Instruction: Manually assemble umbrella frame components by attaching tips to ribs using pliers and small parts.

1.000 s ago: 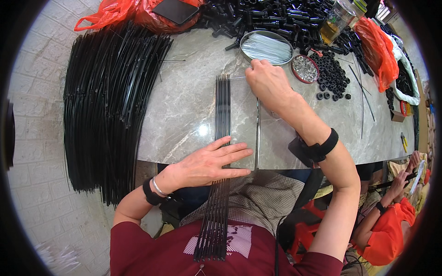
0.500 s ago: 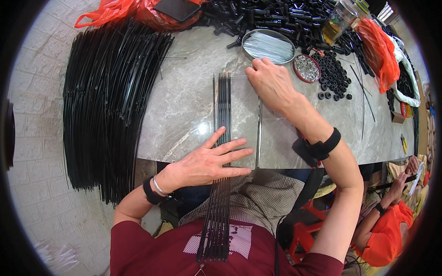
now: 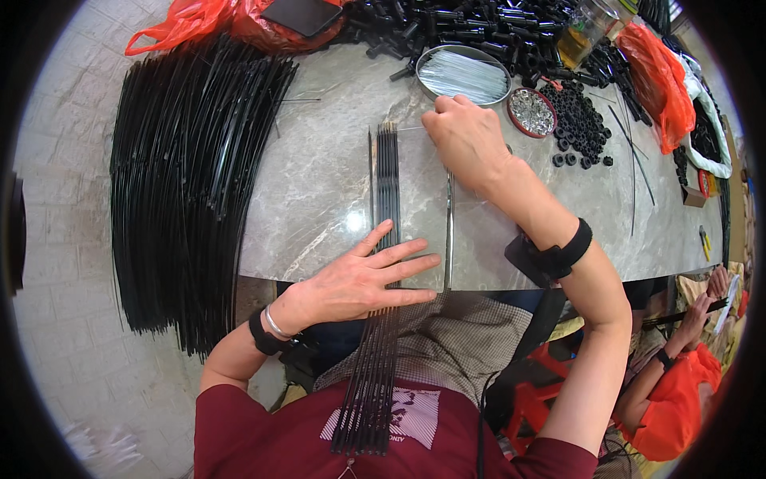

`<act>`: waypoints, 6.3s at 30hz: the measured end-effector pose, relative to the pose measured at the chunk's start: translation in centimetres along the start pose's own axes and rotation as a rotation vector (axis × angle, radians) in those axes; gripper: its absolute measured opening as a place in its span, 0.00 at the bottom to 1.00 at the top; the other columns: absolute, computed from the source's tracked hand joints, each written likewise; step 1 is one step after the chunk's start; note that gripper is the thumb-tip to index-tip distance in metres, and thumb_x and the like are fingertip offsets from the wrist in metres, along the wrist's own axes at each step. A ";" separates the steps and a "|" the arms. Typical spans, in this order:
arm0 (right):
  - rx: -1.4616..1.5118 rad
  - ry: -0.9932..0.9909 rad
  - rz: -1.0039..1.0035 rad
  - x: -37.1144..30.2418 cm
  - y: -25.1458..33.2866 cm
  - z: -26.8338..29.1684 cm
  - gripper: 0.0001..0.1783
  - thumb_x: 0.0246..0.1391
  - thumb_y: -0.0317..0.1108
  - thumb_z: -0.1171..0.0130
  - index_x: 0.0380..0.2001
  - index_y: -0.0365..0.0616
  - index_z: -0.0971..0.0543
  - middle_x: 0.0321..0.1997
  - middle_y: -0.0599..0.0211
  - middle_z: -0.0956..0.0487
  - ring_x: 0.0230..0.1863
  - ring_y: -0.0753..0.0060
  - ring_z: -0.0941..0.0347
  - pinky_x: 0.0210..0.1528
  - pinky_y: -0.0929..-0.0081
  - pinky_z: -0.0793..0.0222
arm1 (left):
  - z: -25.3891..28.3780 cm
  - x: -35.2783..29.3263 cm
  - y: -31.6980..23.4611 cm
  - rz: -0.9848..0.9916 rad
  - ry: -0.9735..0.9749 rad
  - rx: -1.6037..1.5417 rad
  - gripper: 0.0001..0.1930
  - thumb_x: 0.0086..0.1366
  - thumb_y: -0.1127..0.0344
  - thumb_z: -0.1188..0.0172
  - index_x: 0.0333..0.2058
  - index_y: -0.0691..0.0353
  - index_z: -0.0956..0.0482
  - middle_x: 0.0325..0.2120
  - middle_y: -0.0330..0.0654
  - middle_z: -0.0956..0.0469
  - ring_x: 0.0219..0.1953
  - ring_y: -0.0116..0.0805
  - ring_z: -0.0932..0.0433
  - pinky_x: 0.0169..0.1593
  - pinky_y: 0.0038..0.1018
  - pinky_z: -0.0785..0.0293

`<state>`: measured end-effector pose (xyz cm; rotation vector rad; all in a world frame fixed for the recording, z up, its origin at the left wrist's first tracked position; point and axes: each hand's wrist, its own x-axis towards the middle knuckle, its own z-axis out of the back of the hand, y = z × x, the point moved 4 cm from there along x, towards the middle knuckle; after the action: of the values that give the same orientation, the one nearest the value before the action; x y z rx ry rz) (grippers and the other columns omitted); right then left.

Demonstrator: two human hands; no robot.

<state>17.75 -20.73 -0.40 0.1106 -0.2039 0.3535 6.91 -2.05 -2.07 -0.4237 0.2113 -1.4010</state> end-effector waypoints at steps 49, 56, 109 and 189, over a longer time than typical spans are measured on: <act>0.156 0.012 -0.067 -0.3 -0.8 -0.2 0.06 0.46 0.24 0.48 0.26 0.37 0.22 0.33 0.57 0.23 0.42 0.52 0.26 0.41 0.58 0.29 | -0.1 0.0 -0.1 0.008 -0.017 -0.026 0.29 0.52 0.67 0.38 0.55 0.38 0.29 0.64 0.37 0.40 0.68 0.39 0.45 0.68 0.53 0.52; 0.209 -0.027 -0.057 0.0 -1.0 -0.4 0.07 0.46 0.23 0.48 0.28 0.38 0.21 0.34 0.59 0.23 0.42 0.54 0.26 0.41 0.60 0.29 | 0.0 0.1 0.0 0.003 -0.012 -0.007 0.29 0.53 0.66 0.38 0.55 0.38 0.30 0.64 0.37 0.39 0.67 0.39 0.44 0.68 0.53 0.53; 0.322 -0.097 -0.053 -0.2 -2.0 -0.9 0.05 0.50 0.27 0.45 0.30 0.40 0.21 0.32 0.62 0.25 0.40 0.55 0.27 0.41 0.62 0.31 | -0.1 0.1 -0.2 -0.006 0.011 0.058 0.28 0.54 0.63 0.39 0.56 0.39 0.29 0.64 0.38 0.39 0.67 0.40 0.44 0.68 0.53 0.51; 0.357 -0.055 0.018 1.5 1.5 -0.5 0.13 0.49 0.24 0.48 0.38 0.43 0.19 0.36 0.58 0.25 0.43 0.54 0.26 0.43 0.62 0.29 | -0.3 -0.3 -0.3 -0.017 -0.037 0.021 0.27 0.55 0.64 0.42 0.56 0.40 0.31 0.63 0.40 0.39 0.66 0.41 0.42 0.68 0.53 0.54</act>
<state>18.67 -18.73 -0.42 0.4711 -0.1950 0.4031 6.48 -1.83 -2.30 -0.4344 0.1627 -1.4095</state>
